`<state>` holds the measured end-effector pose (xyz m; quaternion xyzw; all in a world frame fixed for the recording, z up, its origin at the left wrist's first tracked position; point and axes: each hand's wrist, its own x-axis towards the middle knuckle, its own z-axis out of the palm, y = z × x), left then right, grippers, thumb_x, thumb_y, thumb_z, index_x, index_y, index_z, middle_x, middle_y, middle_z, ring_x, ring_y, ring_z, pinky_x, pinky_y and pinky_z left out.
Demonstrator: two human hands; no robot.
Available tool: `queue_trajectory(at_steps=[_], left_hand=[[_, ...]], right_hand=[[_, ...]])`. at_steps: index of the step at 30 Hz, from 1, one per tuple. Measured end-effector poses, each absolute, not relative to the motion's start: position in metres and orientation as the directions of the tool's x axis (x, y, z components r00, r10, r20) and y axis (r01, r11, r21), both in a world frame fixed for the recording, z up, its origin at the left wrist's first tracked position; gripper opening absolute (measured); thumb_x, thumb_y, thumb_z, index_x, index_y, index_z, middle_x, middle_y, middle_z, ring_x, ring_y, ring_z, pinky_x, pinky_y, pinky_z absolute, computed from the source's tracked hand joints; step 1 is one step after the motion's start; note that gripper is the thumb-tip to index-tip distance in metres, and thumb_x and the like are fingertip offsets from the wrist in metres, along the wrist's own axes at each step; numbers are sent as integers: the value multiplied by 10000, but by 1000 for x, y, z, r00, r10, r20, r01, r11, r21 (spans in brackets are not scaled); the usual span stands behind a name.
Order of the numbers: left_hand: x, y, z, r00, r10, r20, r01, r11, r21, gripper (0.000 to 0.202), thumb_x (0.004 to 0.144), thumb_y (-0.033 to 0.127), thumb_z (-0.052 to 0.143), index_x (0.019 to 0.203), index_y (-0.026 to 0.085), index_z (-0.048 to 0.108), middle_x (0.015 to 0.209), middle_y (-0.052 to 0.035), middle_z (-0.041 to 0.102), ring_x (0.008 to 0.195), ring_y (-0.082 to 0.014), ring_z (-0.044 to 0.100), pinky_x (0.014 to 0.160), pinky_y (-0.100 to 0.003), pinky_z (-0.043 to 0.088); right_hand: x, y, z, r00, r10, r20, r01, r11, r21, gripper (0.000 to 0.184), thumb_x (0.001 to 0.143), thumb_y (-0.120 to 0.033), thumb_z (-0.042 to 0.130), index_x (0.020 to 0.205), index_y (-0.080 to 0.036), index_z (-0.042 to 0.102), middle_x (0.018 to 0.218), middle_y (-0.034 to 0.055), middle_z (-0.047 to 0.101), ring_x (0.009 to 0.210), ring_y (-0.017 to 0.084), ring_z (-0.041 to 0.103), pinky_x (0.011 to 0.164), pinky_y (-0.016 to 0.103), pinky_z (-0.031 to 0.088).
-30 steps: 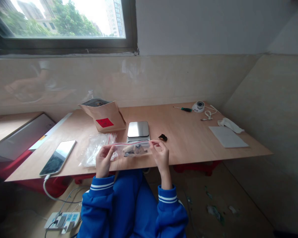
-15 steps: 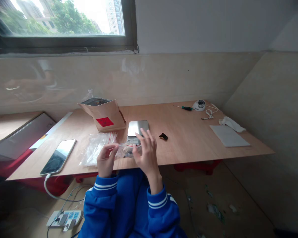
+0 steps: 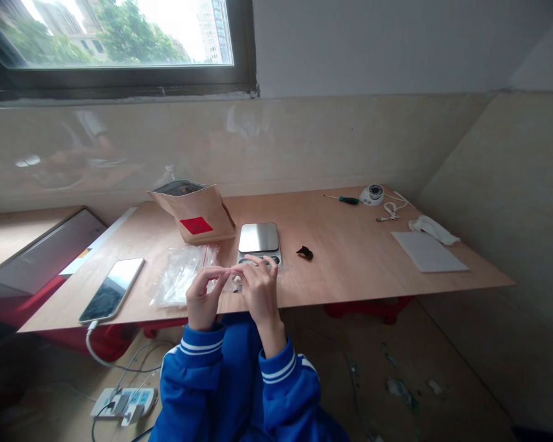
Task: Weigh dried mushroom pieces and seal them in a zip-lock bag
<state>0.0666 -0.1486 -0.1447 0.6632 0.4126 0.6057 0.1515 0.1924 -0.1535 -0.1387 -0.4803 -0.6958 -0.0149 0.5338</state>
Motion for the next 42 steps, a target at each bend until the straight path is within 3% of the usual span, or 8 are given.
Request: queue_trajectory(at_steps=[5, 14, 26, 31, 39, 42], left_hand=[[70, -151, -142, -83, 763, 641, 365, -576, 732, 84, 836, 266, 592, 804, 215, 651, 789, -27, 640, 769, -161, 591, 670, -286, 486], [68, -150, -146, -103, 745, 659, 417, -569, 709, 93, 859, 241, 551, 807, 207, 620, 793, -18, 623, 772, -153, 579, 682, -271, 467], [78, -152, -152, -33, 826, 563, 333, -522, 785, 119, 863, 291, 544, 881, 199, 617, 846, -43, 654, 821, -172, 606, 748, -300, 474], [79, -152, -155, -152, 810, 567, 352, -492, 796, 124, 848, 307, 569, 874, 199, 624, 825, -34, 651, 784, -166, 603, 739, -299, 477], [85, -152, -159, -177, 835, 521, 293, -461, 838, 132, 848, 318, 573, 875, 194, 612, 837, -31, 642, 807, -165, 602, 755, -296, 481], [83, -151, -161, -269, 829, 490, 247, -433, 867, 156, 845, 338, 577, 884, 189, 606, 848, -33, 631, 827, -166, 594, 775, -302, 472]], right_hand=[[188, -155, -144, 90, 641, 762, 707, 498, -502, 245, 900, -121, 495, 848, -275, 679, 755, -24, 707, 948, 187, 619, 924, 366, 344], [208, -149, -144, -2, 676, 737, 729, 505, -462, 147, 881, -310, 583, 791, -240, 675, 753, 0, 697, 877, 197, 614, 887, 367, 380], [212, -152, -149, 42, 630, 776, 704, 532, -470, 213, 926, -244, 508, 798, -246, 678, 774, -4, 718, 839, 175, 657, 891, 378, 407], [223, -148, -153, 6, 661, 750, 728, 511, -457, 173, 888, -325, 568, 785, -261, 691, 762, 8, 699, 902, 197, 640, 904, 395, 412], [228, -148, -163, 43, 652, 757, 728, 498, -471, 195, 904, -216, 541, 774, -239, 684, 799, 11, 707, 839, 177, 642, 887, 381, 416], [232, -147, -164, 3, 665, 747, 722, 516, -462, 139, 888, -233, 573, 822, -256, 693, 804, -4, 716, 887, 184, 640, 903, 381, 401]])
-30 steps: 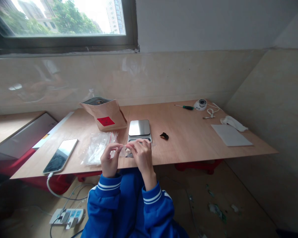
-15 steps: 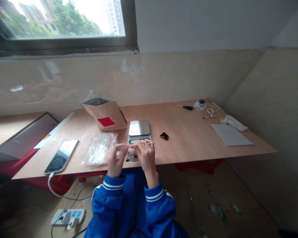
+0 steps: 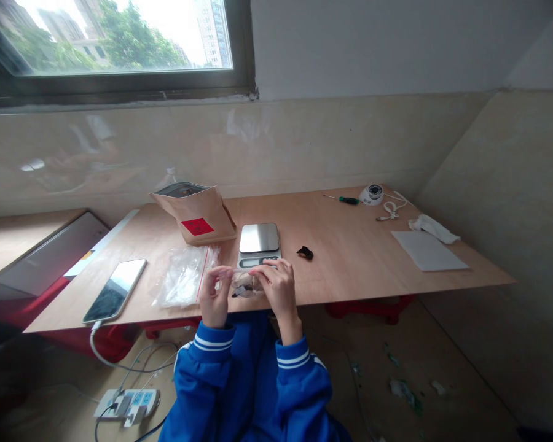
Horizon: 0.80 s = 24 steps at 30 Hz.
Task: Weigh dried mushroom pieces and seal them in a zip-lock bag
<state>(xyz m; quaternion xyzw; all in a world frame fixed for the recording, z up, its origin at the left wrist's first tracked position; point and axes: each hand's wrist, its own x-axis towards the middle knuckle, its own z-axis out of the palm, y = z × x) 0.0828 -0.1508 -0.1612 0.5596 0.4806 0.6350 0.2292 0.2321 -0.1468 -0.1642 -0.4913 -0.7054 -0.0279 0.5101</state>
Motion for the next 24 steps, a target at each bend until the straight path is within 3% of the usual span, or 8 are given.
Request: queue_trajectory(at_steps=[6, 11, 16, 20, 24], left_hand=[[83, -149, -165, -308, 850, 428, 180, -390, 903, 202, 825, 381, 598, 872, 185, 613, 852, -39, 628, 825, -172, 583, 778, -312, 464], [86, -148, -166, -350, 872, 342, 2, -365, 931, 204, 816, 375, 615, 873, 180, 598, 811, -21, 617, 768, -145, 598, 742, -278, 482], [81, -143, -169, -384, 886, 261, -132, -332, 934, 216, 801, 373, 634, 866, 172, 589, 760, -7, 626, 734, -137, 621, 733, -277, 497], [80, -140, -175, -404, 885, 231, -157, -316, 936, 233, 800, 382, 634, 886, 169, 598, 789, -16, 643, 767, -141, 636, 774, -292, 503], [80, -137, -180, -388, 912, 131, -293, -257, 921, 277, 770, 406, 661, 897, 174, 583, 797, -12, 656, 776, -152, 663, 782, -309, 515]], right_hand=[[244, -144, -169, 98, 648, 755, 764, 437, -474, 190, 885, -257, 577, 730, -237, 687, 736, 11, 685, 796, 185, 621, 846, 376, 392], [249, -146, -169, 75, 654, 753, 761, 451, -467, 168, 890, -308, 571, 785, -243, 684, 761, 5, 697, 800, 185, 616, 852, 370, 377], [255, -143, -172, 92, 636, 766, 768, 445, -461, 234, 885, -360, 569, 724, -233, 680, 718, 12, 691, 772, 190, 624, 824, 369, 384], [257, -144, -173, 130, 680, 721, 719, 436, -541, 245, 893, -357, 552, 726, -238, 686, 727, 13, 701, 733, 185, 623, 785, 355, 415], [261, -146, -174, 167, 770, 616, 622, 403, -672, 223, 868, -388, 575, 753, -244, 702, 764, 25, 713, 761, 206, 625, 755, 348, 451]])
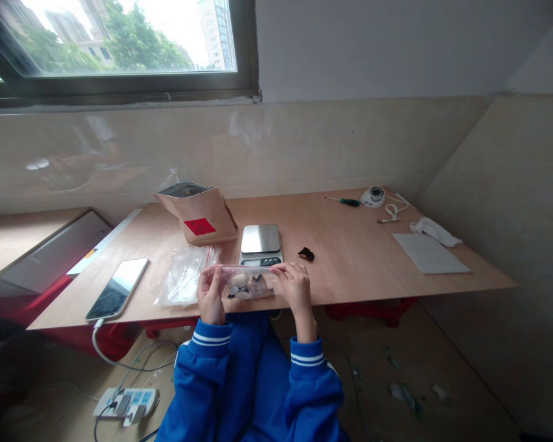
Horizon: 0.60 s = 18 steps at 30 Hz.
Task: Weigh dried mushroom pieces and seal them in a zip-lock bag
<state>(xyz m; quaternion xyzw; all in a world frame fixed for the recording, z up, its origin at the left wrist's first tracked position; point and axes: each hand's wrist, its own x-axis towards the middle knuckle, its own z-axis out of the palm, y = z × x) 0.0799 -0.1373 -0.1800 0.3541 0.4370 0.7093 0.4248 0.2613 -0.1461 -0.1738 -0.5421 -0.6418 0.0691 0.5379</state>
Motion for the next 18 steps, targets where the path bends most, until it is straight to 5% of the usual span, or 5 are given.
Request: queue_trajectory(at_steps=[7, 13, 18], left_hand=[[82, -139, -172, -254, 966, -49, -599, -118, 792, 372, 637, 411, 770, 759, 177, 509, 673, 24, 640, 683, -182, 689, 675, -301, 537], [96, -142, -167, -278, 953, -122, -687, -108, 719, 331, 655, 390, 759, 783, 193, 526, 670, 47, 642, 646, -109, 659, 654, -224, 522], [92, -146, -162, 5, 989, -149, -594, 123, 795, 450, 722, 426, 686, 1075, 172, 574, 1026, -109, 697, 944, -235, 671, 869, -377, 498]], right_hand=[[264, -147, -171, 272, 907, 321, 285, 242, -927, 270, 805, -469, 614, 781, -214, 698, 802, 54, 725, 844, 232, 652, 797, 360, 490], [273, -158, -162, -72, 995, 67, -25, 66, -998, 335, 755, -503, 654, 870, -189, 686, 918, 61, 723, 896, 217, 670, 827, 331, 517], [309, -141, -167, 373, 926, -60, -189, 13, -982, 385, 654, -525, 725, 812, -179, 667, 764, 35, 710, 656, 163, 662, 537, 231, 512]])
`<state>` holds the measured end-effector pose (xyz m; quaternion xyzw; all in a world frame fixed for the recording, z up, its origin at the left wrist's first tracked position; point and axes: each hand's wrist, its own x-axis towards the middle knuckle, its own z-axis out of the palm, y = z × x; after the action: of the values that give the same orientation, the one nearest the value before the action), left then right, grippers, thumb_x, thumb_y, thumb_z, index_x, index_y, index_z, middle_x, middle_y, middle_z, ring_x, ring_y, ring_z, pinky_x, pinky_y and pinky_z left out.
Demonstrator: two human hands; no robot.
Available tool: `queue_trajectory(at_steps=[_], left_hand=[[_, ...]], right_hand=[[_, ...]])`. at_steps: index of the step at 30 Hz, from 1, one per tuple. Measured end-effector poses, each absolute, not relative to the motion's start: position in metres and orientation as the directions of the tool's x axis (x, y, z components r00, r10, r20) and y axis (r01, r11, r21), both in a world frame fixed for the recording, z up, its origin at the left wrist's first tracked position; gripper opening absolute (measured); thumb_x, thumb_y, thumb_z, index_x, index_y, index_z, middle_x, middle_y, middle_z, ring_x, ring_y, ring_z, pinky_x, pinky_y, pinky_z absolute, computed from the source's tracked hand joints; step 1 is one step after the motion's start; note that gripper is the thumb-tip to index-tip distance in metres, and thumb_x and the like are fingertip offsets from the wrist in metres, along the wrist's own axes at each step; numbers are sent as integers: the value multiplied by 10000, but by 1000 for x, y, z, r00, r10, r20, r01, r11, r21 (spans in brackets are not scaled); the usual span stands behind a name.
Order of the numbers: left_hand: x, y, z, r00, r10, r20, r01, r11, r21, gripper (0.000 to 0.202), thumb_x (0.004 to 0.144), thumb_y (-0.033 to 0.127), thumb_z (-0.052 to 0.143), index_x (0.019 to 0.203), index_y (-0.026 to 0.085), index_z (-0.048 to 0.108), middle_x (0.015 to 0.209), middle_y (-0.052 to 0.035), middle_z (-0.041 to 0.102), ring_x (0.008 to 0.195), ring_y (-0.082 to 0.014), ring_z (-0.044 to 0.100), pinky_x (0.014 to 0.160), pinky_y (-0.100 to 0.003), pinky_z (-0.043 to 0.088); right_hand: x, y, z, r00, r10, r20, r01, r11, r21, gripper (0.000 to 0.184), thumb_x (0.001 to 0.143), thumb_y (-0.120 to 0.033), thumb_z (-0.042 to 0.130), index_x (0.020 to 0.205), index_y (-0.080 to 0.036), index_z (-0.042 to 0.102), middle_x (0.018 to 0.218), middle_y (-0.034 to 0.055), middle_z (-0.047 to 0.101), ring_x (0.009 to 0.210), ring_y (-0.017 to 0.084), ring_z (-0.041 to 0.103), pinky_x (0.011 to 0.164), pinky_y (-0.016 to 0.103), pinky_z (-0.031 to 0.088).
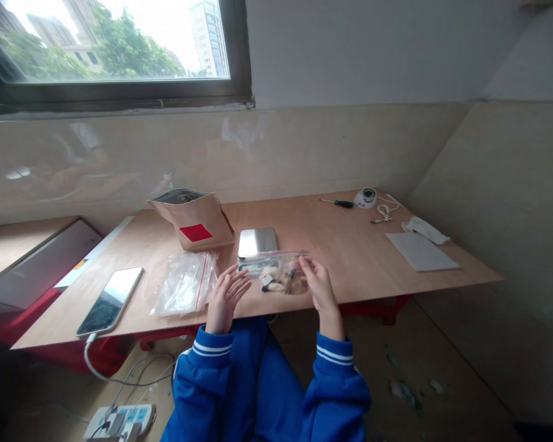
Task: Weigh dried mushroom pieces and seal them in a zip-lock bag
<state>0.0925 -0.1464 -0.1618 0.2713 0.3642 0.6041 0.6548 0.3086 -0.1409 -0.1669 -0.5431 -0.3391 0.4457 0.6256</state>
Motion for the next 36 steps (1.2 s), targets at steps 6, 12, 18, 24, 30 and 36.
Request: queue_trajectory(at_steps=[6, 12, 18, 24, 30, 36], left_hand=[[66, -146, -164, 102, 984, -144, -413, 174, 894, 477, 753, 439, 642, 1142, 172, 574, 1164, -141, 647, 950, -244, 668, 862, -358, 486], [52, -144, -167, 14, 986, -164, -364, 158, 918, 414, 707, 419, 667, 1038, 175, 612, 1018, -92, 691, 774, -170, 681, 693, -263, 505], [50, -142, -166, -8, 982, -187, -370, 170, 913, 373, 689, 397, 669, 985, 178, 611, 961, -67, 692, 732, -153, 673, 662, -248, 502], [51, -142, -165, 1, 988, -158, -331, 149, 932, 347, 700, 413, 664, 942, 170, 608, 927, -57, 684, 709, -144, 661, 641, -240, 494], [42, -142, -157, -61, 993, -103, -291, 81, 953, 325, 727, 432, 647, 914, 171, 598, 878, -41, 671, 690, -138, 642, 641, -245, 481], [40, -138, -141, -88, 996, 8, -167, -22, 986, 276, 786, 426, 584, 923, 187, 601, 895, -43, 660, 707, -146, 620, 648, -264, 480]], right_hand=[[378, -59, -151, 623, 776, 93, 124, 19, -992, 340, 719, -497, 647, 727, -159, 610, 679, 29, 674, 634, 153, 638, 561, 244, 505], [402, -7, -146, 594, 792, 145, 360, -100, -928, 179, 729, -293, 649, 651, -159, 559, 588, 51, 597, 658, 208, 612, 591, 314, 490], [377, -34, -168, 485, 780, 396, 639, -7, -769, 215, 799, -280, 552, 979, -166, 581, 1074, 165, 575, 1099, 319, 507, 916, 486, 411], [342, -66, -192, -143, 932, 332, 853, 287, -436, 273, 824, -265, 540, 1078, -199, 612, 1147, 132, 586, 1070, 306, 520, 932, 477, 416], [329, -60, -173, -123, 913, 388, 756, 340, -559, 225, 831, -144, 482, 1011, -189, 609, 1056, 94, 642, 1008, 241, 581, 893, 397, 459], [275, -20, -148, -143, 865, 481, 693, 435, -575, 231, 813, -129, 525, 1016, -186, 619, 1027, 76, 655, 961, 207, 595, 880, 369, 463]])
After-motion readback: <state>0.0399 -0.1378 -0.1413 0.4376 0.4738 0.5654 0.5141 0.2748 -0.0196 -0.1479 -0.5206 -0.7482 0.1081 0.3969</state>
